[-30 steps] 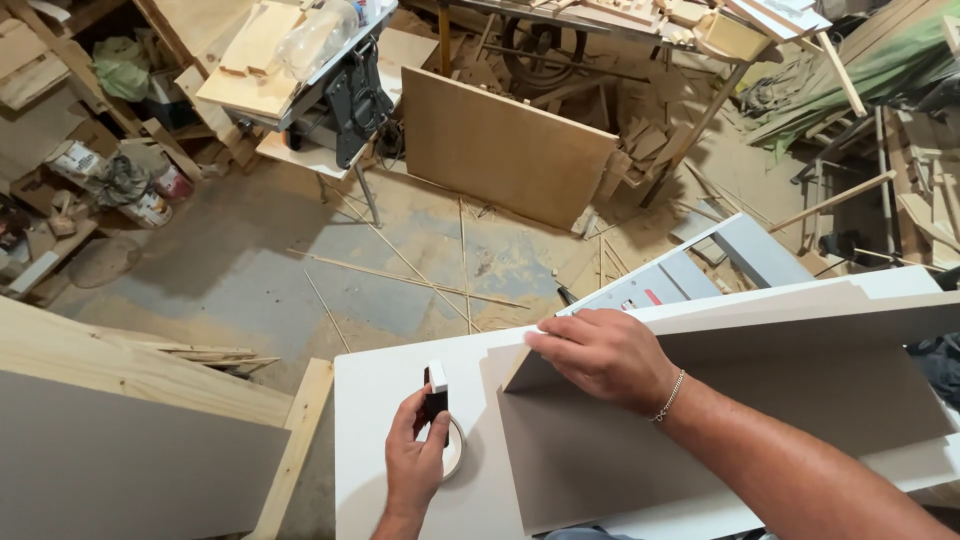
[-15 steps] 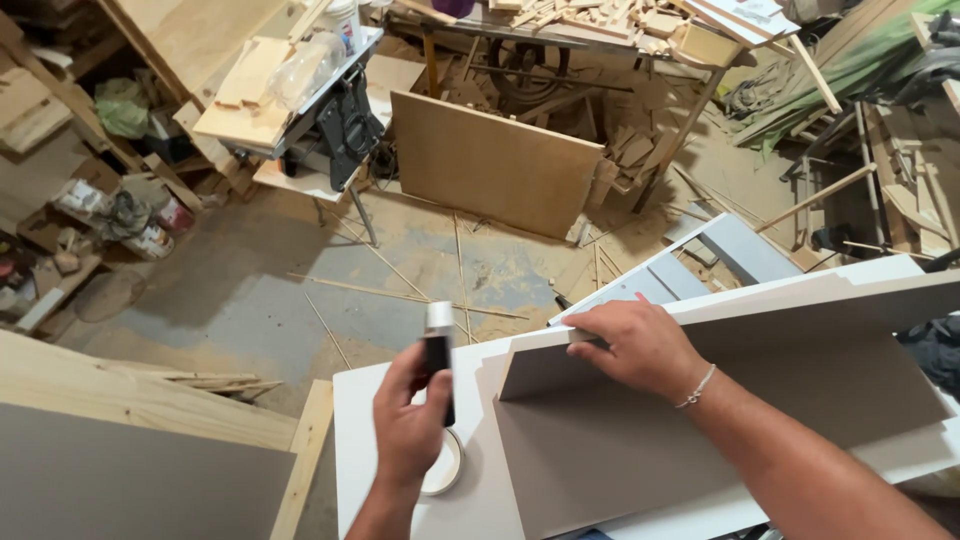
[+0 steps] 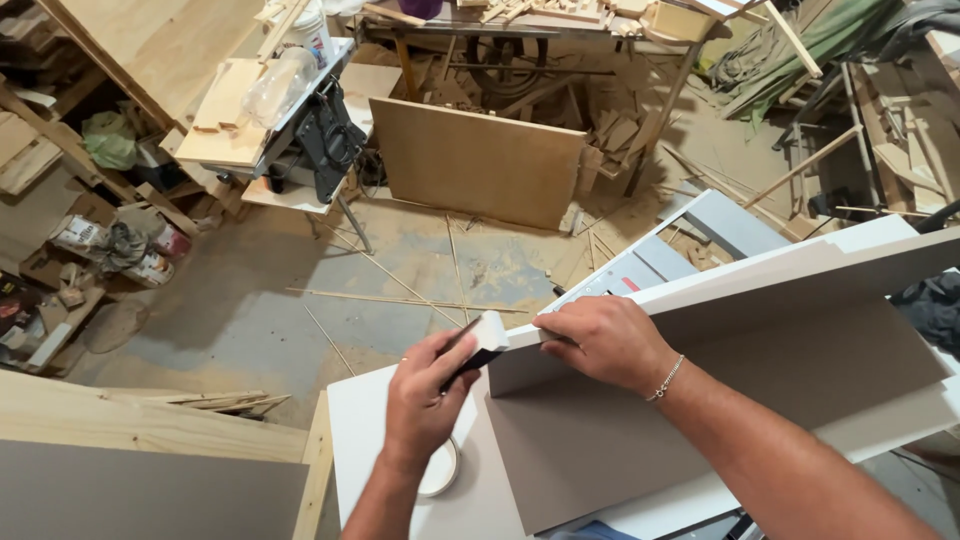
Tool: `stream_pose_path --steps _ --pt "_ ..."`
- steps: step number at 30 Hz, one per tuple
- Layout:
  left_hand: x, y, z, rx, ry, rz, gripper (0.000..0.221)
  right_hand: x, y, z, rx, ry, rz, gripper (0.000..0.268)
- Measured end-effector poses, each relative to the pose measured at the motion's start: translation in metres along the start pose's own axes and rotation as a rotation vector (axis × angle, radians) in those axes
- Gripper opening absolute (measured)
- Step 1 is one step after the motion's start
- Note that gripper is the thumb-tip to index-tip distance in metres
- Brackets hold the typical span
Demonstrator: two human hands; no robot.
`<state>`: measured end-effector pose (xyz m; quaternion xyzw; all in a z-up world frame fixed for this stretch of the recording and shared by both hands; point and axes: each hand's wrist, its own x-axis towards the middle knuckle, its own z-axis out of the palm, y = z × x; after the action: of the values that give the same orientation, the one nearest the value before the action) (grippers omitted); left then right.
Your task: Sanding the edges of a board and wiping the surface clean with a cloth
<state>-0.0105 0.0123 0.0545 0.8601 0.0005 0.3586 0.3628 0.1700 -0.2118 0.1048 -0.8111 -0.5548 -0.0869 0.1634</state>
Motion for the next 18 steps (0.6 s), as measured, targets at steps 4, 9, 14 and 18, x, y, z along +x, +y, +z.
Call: stream_pose_path --steps 4,9,14,18 --pt "-0.004 -0.002 -0.015 0.122 0.048 0.100 0.034 0.000 -0.001 0.000 0.002 0.007 0.022 0.022" --pt "-0.001 0.006 -0.010 0.073 0.060 0.113 0.038 0.000 0.000 0.001 0.007 0.015 -0.015 0.021" --pt "-0.001 -0.003 -0.006 0.029 0.006 0.108 0.038 0.001 -0.001 0.000 0.002 0.006 0.007 0.024" --pt "-0.012 -0.023 -0.021 0.069 -0.044 -0.015 0.040 0.001 -0.003 -0.001 0.031 0.018 0.016 0.023"
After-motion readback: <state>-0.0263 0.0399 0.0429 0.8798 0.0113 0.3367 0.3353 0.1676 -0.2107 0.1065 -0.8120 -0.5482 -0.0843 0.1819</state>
